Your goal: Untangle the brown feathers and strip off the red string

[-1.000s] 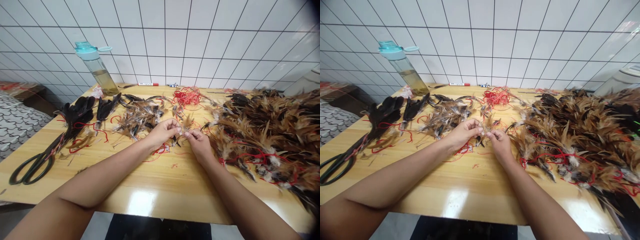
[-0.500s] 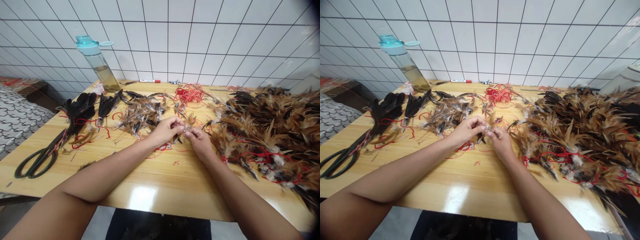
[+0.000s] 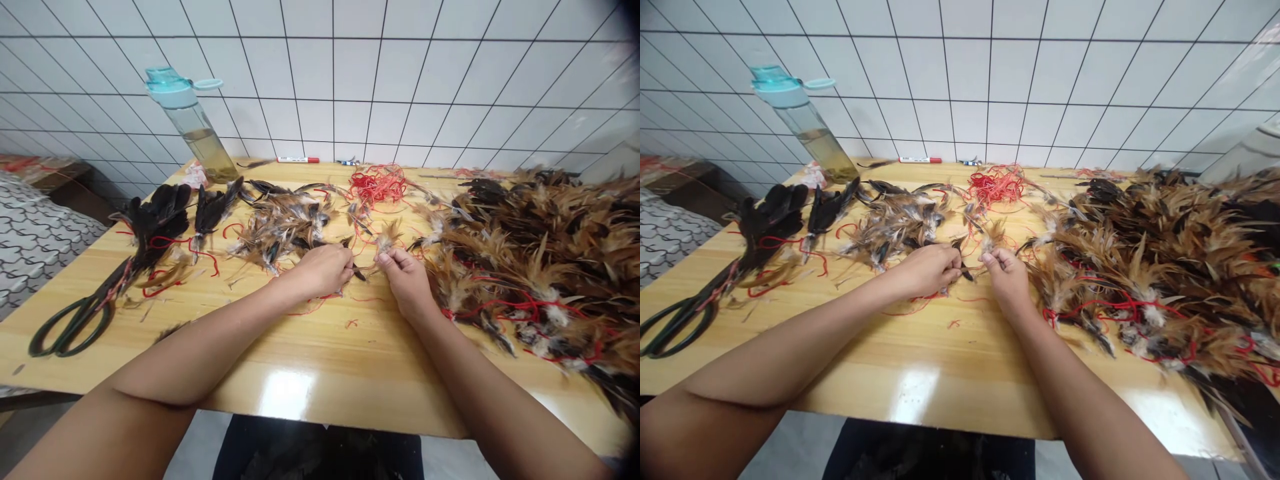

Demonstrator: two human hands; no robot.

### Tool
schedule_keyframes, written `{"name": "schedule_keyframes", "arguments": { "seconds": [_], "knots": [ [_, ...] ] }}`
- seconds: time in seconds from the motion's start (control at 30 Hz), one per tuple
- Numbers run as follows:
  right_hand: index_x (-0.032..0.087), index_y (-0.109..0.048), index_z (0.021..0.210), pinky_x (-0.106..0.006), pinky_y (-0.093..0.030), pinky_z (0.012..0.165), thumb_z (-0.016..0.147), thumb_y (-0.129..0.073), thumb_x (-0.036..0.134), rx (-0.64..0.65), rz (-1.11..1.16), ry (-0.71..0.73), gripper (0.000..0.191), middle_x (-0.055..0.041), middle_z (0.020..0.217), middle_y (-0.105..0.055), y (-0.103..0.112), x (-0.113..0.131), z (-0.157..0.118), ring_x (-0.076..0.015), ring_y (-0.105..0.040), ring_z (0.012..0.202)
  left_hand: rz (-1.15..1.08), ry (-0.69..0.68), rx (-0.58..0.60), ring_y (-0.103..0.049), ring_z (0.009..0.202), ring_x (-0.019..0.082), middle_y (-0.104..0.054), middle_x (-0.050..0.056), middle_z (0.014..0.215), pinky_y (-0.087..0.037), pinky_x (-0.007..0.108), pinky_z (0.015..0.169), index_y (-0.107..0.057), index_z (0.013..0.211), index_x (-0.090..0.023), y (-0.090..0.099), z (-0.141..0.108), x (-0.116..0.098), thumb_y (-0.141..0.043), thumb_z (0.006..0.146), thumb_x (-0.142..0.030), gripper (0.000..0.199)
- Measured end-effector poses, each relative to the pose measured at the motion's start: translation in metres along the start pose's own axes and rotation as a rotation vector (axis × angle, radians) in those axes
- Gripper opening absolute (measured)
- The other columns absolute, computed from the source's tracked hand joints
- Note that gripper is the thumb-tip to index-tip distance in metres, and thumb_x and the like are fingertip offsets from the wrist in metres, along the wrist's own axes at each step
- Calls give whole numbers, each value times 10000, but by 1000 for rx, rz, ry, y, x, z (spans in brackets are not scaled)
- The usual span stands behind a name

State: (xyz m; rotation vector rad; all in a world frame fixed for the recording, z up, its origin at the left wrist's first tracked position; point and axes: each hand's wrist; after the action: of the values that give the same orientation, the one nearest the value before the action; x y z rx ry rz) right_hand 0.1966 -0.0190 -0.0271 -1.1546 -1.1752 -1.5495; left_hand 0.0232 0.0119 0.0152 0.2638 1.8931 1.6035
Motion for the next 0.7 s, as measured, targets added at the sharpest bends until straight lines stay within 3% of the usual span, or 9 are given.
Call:
{"name": "schedule_keyframes", "arguments": {
  "seconds": [0.23,0.4,0.7],
  "knots": [
    [179,-544,601,-261,-329,601,742,-588,366,11,-28,18,238,26,583,-466,0,-3,2,-122,-409,603,-583,39,-191,-474,608,100,-548,-23,667,-354,222,587,-539,768,-157,4,8,9,-548,797,-263,110],
    [177,-555,599,-257,-335,597,732,-588,372,32,-54,27,238,21,589,-475,-2,-6,3,-124,-415,606,-1048,60,-160,-509,617,94,-536,-22,665,-390,222,611,-483,771,-154,-2,10,1,-570,776,-248,128],
    [183,-533,573,-255,-341,584,738,-579,369,139,-91,50,252,22,574,-458,-2,-7,3,-124,-428,591,-964,-9,-176,-423,593,70,-456,-45,647,-326,206,566,-489,733,-152,-14,11,-1,-578,771,-227,122]
  ]
}}
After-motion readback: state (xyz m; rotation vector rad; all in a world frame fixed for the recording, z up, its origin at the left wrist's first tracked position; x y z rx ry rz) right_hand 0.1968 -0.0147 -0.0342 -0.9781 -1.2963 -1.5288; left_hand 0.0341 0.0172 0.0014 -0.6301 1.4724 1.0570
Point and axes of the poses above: each hand's wrist, its own z-axis towards the middle knuckle, its own y-axis out of the back of the hand, x = y × z
